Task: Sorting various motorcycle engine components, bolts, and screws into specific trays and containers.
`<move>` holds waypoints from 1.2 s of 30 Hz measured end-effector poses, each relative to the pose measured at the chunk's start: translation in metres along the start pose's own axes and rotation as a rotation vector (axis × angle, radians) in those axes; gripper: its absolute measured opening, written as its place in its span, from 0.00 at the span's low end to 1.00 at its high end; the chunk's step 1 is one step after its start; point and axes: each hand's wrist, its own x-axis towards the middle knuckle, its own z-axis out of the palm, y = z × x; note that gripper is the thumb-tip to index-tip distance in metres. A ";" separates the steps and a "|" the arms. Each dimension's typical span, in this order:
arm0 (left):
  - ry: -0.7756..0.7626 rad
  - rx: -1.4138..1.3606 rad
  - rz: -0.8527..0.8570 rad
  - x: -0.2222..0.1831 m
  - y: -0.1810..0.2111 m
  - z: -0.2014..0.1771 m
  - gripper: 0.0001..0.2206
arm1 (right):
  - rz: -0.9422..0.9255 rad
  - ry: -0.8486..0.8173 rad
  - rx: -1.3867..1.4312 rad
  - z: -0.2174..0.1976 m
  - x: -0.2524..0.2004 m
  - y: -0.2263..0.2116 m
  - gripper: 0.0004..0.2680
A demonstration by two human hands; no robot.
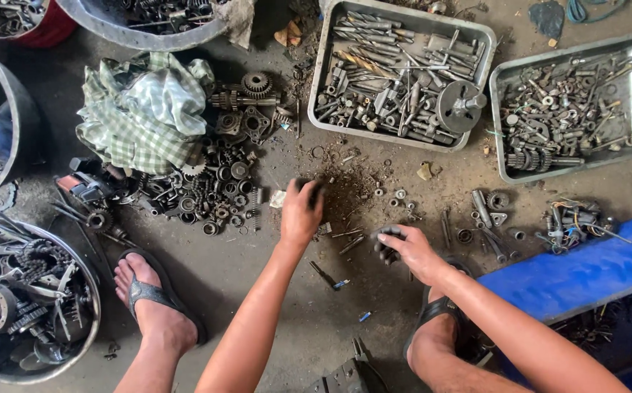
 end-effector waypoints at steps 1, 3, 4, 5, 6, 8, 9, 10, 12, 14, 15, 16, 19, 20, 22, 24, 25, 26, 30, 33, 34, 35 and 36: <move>-0.046 0.051 -0.005 0.003 0.001 0.005 0.11 | -0.006 0.022 0.012 0.000 0.000 0.001 0.09; -0.095 0.100 -0.006 0.010 0.006 0.010 0.11 | -0.015 0.048 0.026 -0.002 0.000 0.004 0.09; -0.139 0.169 -0.002 0.012 0.009 0.011 0.12 | -0.026 0.064 0.048 -0.004 0.000 0.007 0.08; -0.183 0.239 0.003 0.015 0.013 0.011 0.13 | -0.038 0.079 0.070 -0.006 0.000 0.010 0.08; -0.188 0.237 0.008 0.016 0.018 0.009 0.13 | -0.037 0.085 0.074 -0.006 -0.001 0.011 0.08; -0.194 0.230 0.063 0.020 0.028 0.005 0.14 | -0.031 0.113 0.063 -0.008 -0.004 0.009 0.07; -0.198 0.227 0.070 0.018 0.036 -0.001 0.14 | -0.033 0.120 0.066 -0.008 -0.003 0.012 0.07; -0.191 0.055 0.003 0.017 0.044 -0.004 0.12 | -0.035 0.126 0.067 -0.010 -0.003 0.015 0.07; -0.194 -0.121 -0.059 0.010 0.065 -0.006 0.12 | -0.036 0.143 0.073 -0.015 -0.005 0.017 0.07; -0.265 -0.803 -0.326 -0.003 0.086 -0.007 0.10 | -0.053 0.131 0.066 -0.016 -0.006 0.015 0.07; -0.270 -0.802 -0.323 -0.005 0.087 0.001 0.10 | -0.054 0.135 0.070 -0.019 -0.007 0.015 0.07; -0.308 -0.980 -0.381 -0.008 0.087 0.010 0.13 | -0.054 0.146 0.078 -0.021 -0.007 0.016 0.07; -0.225 -1.281 -0.543 -0.018 0.068 0.050 0.12 | -0.071 0.169 0.065 -0.027 -0.006 0.020 0.07; -0.100 -1.400 -0.647 -0.022 0.058 0.067 0.11 | -0.088 0.182 0.043 -0.029 -0.005 0.023 0.07; -0.033 -1.123 -0.576 -0.026 0.063 0.053 0.10 | -0.084 0.200 0.024 -0.037 -0.004 0.030 0.07; 0.028 -0.849 -0.499 -0.025 0.067 0.043 0.09 | -0.080 0.220 0.004 -0.046 -0.003 0.035 0.06; 0.061 -0.576 -0.331 -0.022 0.069 0.040 0.07 | -0.080 0.254 -0.110 -0.052 -0.004 0.037 0.06; 0.094 -0.305 -0.164 -0.020 0.071 0.037 0.09 | -0.079 0.287 -0.225 -0.057 -0.004 0.039 0.06; -0.005 -0.051 0.017 -0.018 0.047 0.059 0.11 | -0.401 0.409 -0.670 -0.051 -0.016 0.010 0.09; -0.168 0.224 0.092 -0.014 0.047 0.064 0.11 | -0.468 0.345 -0.848 -0.053 0.007 0.000 0.08; -0.212 0.199 0.076 -0.014 0.053 0.059 0.11 | -0.518 0.308 -0.995 -0.055 0.016 -0.001 0.10; -0.256 0.174 0.061 -0.014 0.059 0.055 0.12 | -0.568 0.269 -1.142 -0.056 0.025 -0.002 0.13; -0.256 0.174 0.062 -0.016 0.061 0.053 0.12 | -0.569 0.270 -1.142 -0.057 0.030 -0.002 0.13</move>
